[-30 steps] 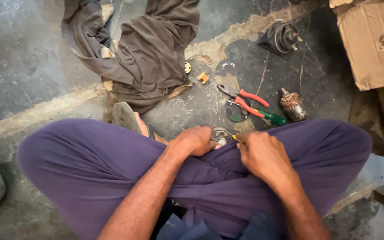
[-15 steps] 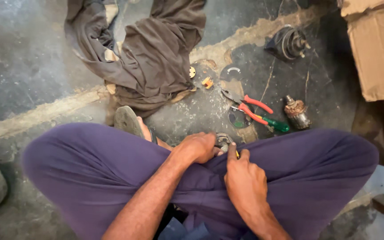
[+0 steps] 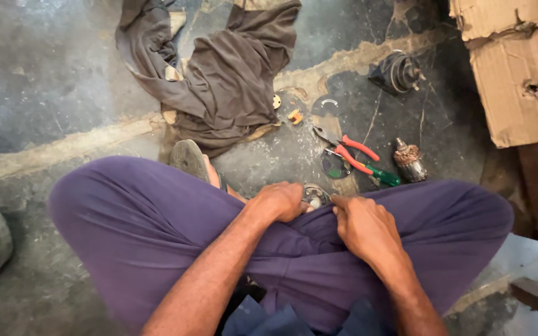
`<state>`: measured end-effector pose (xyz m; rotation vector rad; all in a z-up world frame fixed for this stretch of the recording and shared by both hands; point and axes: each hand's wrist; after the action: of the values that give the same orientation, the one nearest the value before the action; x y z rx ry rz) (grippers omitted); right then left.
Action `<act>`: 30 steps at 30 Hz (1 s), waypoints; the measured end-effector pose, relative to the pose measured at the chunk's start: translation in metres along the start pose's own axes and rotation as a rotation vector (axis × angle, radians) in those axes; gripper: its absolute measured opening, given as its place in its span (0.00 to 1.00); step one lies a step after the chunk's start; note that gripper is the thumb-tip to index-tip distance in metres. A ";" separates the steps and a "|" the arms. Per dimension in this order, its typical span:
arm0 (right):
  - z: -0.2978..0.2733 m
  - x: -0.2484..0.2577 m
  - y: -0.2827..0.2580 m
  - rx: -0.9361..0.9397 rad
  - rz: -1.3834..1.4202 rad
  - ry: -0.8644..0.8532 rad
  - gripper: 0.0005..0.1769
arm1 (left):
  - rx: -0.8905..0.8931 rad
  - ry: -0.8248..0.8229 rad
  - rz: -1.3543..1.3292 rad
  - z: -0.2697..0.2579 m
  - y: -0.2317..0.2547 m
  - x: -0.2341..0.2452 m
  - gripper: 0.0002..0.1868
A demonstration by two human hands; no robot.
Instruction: The person sits on the floor and uses a screwdriver and pliers to disassemble and adjust a small cylindrical electrical component. They repeatedly pry open the casing, manipulate internal parts, and reassemble the unit while another person works nearby.
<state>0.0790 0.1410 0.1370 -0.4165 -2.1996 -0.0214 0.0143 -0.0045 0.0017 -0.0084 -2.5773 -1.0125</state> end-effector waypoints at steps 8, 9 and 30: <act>0.004 -0.011 -0.003 -0.015 -0.033 0.004 0.18 | 0.023 -0.023 -0.015 -0.004 0.004 0.004 0.28; 0.003 -0.017 -0.006 -0.022 -0.058 0.023 0.19 | 0.026 -0.029 -0.005 -0.003 0.004 0.006 0.28; 0.007 -0.040 -0.014 -0.020 -0.245 0.078 0.17 | 0.021 0.070 0.012 -0.005 0.002 0.015 0.26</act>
<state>0.0915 0.1171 0.1034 -0.1526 -2.1624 -0.1899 0.0025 -0.0084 0.0114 0.0169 -2.5215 -0.9641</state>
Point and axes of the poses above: each hand's wrist, its own z-axis towards the middle knuckle, its own x-axis out of the back of the hand, y = z × x, and after that the axes turned 6 degrees about -y, right-handed
